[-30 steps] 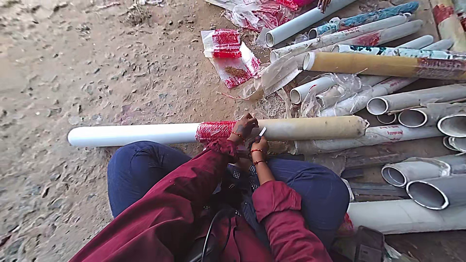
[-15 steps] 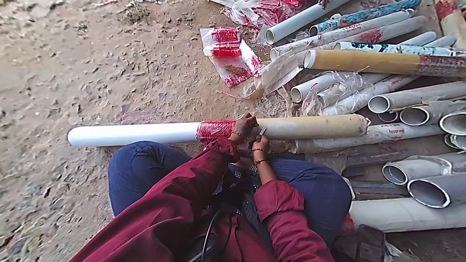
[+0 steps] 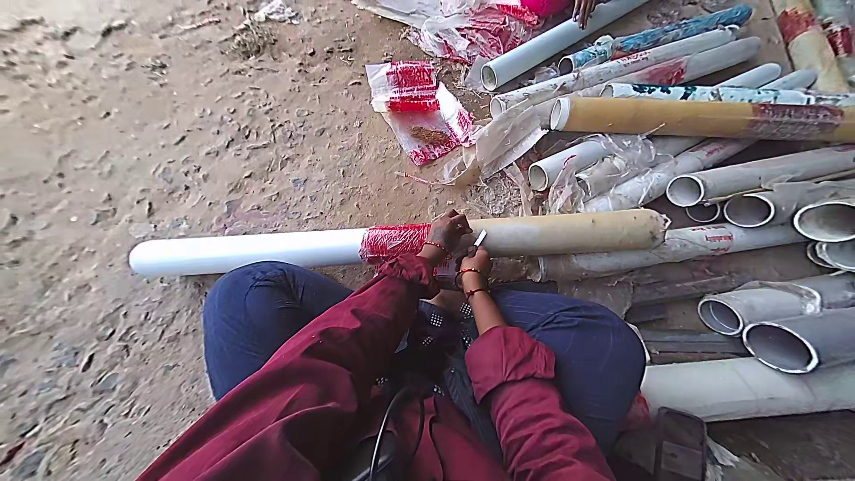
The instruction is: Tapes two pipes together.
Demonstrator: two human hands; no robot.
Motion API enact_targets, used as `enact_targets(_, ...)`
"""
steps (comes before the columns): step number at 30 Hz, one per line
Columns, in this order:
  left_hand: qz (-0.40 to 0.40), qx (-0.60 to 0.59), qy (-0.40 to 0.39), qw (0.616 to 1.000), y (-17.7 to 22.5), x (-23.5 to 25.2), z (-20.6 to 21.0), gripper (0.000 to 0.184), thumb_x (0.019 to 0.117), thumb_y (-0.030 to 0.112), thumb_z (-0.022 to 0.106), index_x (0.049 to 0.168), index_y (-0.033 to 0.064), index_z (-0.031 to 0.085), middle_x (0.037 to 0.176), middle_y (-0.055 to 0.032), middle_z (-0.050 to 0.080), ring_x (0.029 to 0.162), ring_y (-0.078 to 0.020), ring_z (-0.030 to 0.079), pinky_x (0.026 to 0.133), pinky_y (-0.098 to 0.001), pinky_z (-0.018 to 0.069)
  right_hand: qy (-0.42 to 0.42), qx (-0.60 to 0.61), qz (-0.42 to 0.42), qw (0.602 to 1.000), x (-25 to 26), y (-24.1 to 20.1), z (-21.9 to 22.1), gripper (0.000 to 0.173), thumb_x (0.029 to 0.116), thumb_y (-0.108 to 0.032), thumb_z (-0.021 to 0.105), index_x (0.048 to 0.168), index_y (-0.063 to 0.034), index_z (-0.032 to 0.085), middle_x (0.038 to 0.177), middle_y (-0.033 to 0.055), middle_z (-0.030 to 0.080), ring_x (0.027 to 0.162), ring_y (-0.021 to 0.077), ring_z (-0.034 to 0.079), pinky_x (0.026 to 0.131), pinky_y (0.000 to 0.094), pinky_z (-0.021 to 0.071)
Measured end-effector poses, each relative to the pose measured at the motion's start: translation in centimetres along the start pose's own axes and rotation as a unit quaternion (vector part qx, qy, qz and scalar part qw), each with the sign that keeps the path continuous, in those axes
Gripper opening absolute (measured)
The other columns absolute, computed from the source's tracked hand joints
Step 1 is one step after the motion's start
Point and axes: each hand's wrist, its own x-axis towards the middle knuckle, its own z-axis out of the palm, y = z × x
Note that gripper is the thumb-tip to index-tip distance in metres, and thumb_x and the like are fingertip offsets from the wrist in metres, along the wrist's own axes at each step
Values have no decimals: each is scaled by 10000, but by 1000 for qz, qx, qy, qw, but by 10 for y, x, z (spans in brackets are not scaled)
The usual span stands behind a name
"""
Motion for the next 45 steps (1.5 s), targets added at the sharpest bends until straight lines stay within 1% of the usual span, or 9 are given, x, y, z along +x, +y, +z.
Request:
enact_targets(5, -71, 11, -25, 997, 11, 10, -3, 236, 1023, 151, 635, 1136, -43, 707, 1183, -286, 669, 1172, -459, 620, 1016, -617, 457, -21, 45, -3, 999, 3, 12, 3, 294, 1096, -78, 451, 1309, 58, 601, 1155, 223, 702, 1047, 298, 694, 959, 434, 520)
enact_targets(8, -26, 19, -30, 999, 1, 12, -1, 206, 1010, 117, 645, 1147, -20, 715, 1158, -284, 672, 1123, -455, 637, 992, -606, 472, -19, 109, 5, 994, 6, 17, 10, 328, 1129, -130, 388, 1263, 57, 621, 1069, 199, 715, 936, 271, 705, 893, 422, 541)
enact_targets(10, 26, 18, -19, 999, -8, 9, 2, 267, 996, 87, 658, 1249, 8, 687, 1172, -283, 659, 1087, -436, 652, 982, -573, 497, -9, 131, 5, 991, 11, 19, 13, 319, 1125, -130, 403, 1219, 52, 647, 1038, 196, 719, 898, 268, 707, 866, 422, 549)
enact_targets(11, 58, 21, -13, 998, -11, 7, 2, 305, 989, 84, 669, 1281, -2, 670, 1177, -279, 668, 1099, -428, 654, 999, -555, 496, -5, 133, 6, 991, 12, 19, 13, 305, 1118, -126, 423, 1209, 48, 656, 1038, 196, 721, 900, 269, 708, 866, 423, 549)
enact_targets(15, 102, 64, -6, 993, -5, -2, 2, 189, 959, 50, 692, 1114, -49, 734, 1270, -266, 664, 1228, -419, 631, 1059, -550, 479, -16, 113, 11, 993, 7, 15, 5, 281, 1094, -101, 471, 1247, 48, 655, 1123, 212, 716, 1016, 288, 705, 946, 430, 529)
enact_targets(20, 57, 127, -40, 989, 8, 5, 4, 178, 1016, 37, 592, 1079, -72, 717, 1191, -267, 673, 1109, -444, 667, 972, -608, 505, -39, 110, 13, 993, -1, 10, -6, 295, 1062, -73, 522, 1303, 63, 624, 1233, 235, 686, 1168, 321, 661, 1034, 439, 485)
enact_targets(23, 51, 160, -17, 986, 8, 4, 12, 190, 1022, 19, 554, 1069, -70, 715, 1158, -272, 677, 1038, -459, 683, 912, -626, 523, -47, 120, 11, 992, 1, 9, -13, 294, 1024, -67, 583, 1280, 67, 636, 1273, 246, 668, 1235, 330, 628, 1070, 446, 461)
enact_targets(40, -23, 153, 32, 987, 19, 3, 17, 204, 1032, 16, 529, 1098, -35, 716, 1196, -258, 674, 1098, -443, 665, 954, -621, 498, -84, 68, 6, 994, -3, 1, -13, 344, 1038, -107, 573, 1345, 49, 596, 1306, 225, 664, 1273, 315, 621, 1071, 436, 469)
enact_targets(45, -23, 129, 50, 990, 12, 0, 19, 185, 1027, 36, 555, 1092, -35, 713, 1181, -253, 673, 1089, -438, 661, 951, -622, 496, -67, 87, -15, 994, 4, -4, -15, 299, 1028, -111, 603, 1273, 60, 622, 1245, 260, 669, 1224, 366, 634, 1032, 485, 490)
